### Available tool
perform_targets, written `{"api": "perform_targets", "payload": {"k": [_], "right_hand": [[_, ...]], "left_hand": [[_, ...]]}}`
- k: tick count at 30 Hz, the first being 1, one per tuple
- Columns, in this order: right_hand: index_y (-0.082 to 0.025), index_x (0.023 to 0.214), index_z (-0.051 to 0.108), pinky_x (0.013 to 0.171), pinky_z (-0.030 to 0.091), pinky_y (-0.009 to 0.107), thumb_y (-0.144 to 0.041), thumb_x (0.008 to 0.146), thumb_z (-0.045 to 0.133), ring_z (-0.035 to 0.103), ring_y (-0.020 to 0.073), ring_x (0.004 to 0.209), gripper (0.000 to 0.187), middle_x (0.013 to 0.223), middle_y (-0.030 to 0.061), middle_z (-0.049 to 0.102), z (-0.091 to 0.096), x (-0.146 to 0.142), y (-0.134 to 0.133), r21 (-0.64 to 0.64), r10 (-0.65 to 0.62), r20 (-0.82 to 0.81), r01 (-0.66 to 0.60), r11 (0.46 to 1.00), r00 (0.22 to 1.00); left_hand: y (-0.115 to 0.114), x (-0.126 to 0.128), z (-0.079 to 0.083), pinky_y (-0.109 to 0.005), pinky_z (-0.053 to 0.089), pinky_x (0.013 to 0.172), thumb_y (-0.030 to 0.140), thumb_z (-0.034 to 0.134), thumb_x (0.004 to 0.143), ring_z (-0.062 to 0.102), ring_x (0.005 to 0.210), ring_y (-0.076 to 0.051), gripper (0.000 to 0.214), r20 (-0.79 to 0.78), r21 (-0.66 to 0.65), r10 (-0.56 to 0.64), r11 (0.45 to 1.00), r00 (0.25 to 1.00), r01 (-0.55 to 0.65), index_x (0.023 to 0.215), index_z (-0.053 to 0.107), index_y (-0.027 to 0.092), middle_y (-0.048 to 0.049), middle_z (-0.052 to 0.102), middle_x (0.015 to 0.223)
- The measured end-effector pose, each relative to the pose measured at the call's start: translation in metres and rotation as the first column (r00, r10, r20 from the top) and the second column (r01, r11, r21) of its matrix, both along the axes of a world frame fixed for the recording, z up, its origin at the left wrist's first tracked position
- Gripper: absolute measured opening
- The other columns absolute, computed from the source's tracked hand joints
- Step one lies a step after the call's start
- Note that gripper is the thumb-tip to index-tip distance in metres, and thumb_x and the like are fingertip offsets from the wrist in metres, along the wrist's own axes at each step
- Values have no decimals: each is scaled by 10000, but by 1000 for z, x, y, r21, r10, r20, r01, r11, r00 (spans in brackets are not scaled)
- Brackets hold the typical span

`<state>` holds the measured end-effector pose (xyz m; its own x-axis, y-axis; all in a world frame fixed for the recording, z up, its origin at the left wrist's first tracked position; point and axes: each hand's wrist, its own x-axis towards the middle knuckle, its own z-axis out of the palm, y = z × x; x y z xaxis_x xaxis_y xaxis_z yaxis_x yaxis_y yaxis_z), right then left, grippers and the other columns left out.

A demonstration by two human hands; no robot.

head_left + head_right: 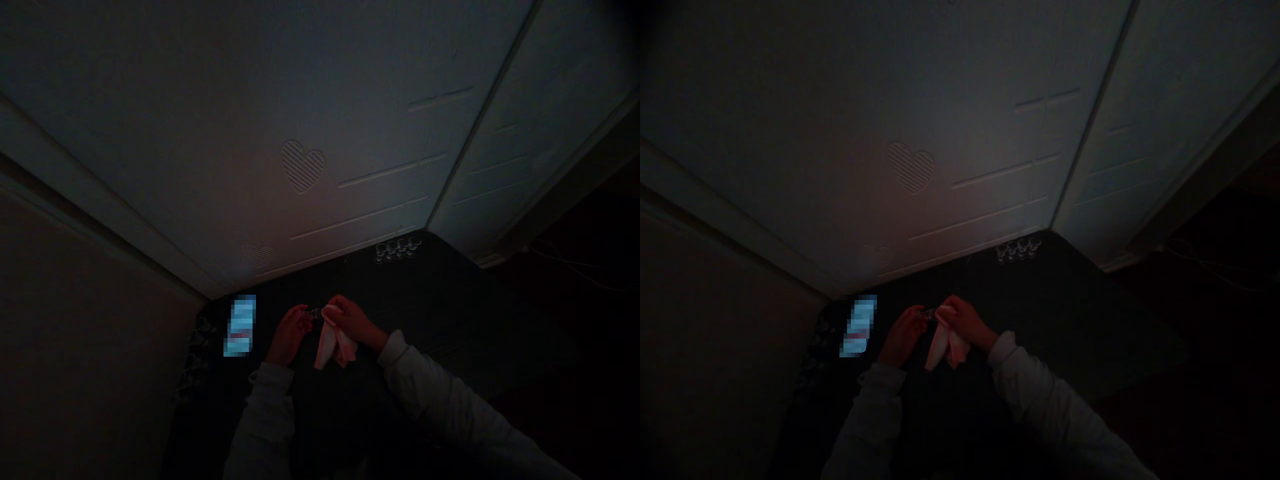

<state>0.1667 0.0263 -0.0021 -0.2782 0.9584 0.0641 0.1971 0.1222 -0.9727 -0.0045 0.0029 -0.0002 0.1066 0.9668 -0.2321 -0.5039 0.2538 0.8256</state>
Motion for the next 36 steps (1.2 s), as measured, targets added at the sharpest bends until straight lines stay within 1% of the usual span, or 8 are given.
{"api": "perform_targets", "payload": {"k": [4,14,17,20,22,26,31,36], "right_hand": [[-165,812,518,595,374,223,-280,744,467,473,113,663,142,720,-16,511,-5,0,1,50,23,-21,-22,999,1000],[-169,832,518,624,380,225,-191,719,453,478,115,691,132,748,-16,513,-6,1,2,42,38,-48,-36,999,998],[-168,804,525,615,381,226,-254,725,481,475,116,681,125,729,-20,513,-2,0,1,14,-13,-88,14,1000,996],[-166,765,536,602,381,228,-347,730,501,472,120,661,187,691,-21,511,3,-1,1,-28,-93,-130,90,996,987],[-163,727,542,596,380,231,-405,737,492,473,123,648,248,667,-15,512,4,1,3,-87,-177,-155,165,982,972],[-163,752,548,613,393,237,-482,737,473,485,137,671,328,700,7,526,1,5,10,-179,-289,-268,247,952,919],[-163,819,528,623,418,248,-519,729,465,498,157,704,373,744,32,535,-8,5,14,-254,-339,-351,260,931,873],[-169,801,516,609,416,238,-489,730,486,492,142,680,330,726,17,513,-13,4,15,-293,-361,-418,252,922,834]], "left_hand": [[0,0,-1,-243,408,589,246,566,718,557,630,-111,221,-6,-12,11,1000,1000,-11,909,556,135,-30,614,698],[0,0,1,-228,414,594,221,577,704,558,629,-101,218,17,-38,38,999,999,-37,903,560,133,-26,611,691],[0,-1,2,-230,420,605,207,580,696,563,644,-104,218,73,-45,51,998,996,-47,902,563,138,-21,610,700],[1,-4,2,-239,427,609,197,587,678,565,641,-107,208,132,-85,96,993,987,-85,879,567,147,-15,611,703],[3,-6,0,-246,429,612,201,586,672,564,635,-110,197,161,-115,132,987,978,-114,862,568,153,-16,611,698],[4,-7,-1,-247,427,625,207,577,667,558,634,-111,180,196,-112,162,984,967,-142,836,575,146,-19,603,677],[2,-7,0,-244,416,616,232,568,672,547,637,-112,195,198,-99,151,986,969,-133,849,574,153,-20,591,684],[1,-11,3,-245,410,593,252,548,673,528,624,-107,158,324,-62,198,980,925,-188,805,575,169,-12,579,696]]}}
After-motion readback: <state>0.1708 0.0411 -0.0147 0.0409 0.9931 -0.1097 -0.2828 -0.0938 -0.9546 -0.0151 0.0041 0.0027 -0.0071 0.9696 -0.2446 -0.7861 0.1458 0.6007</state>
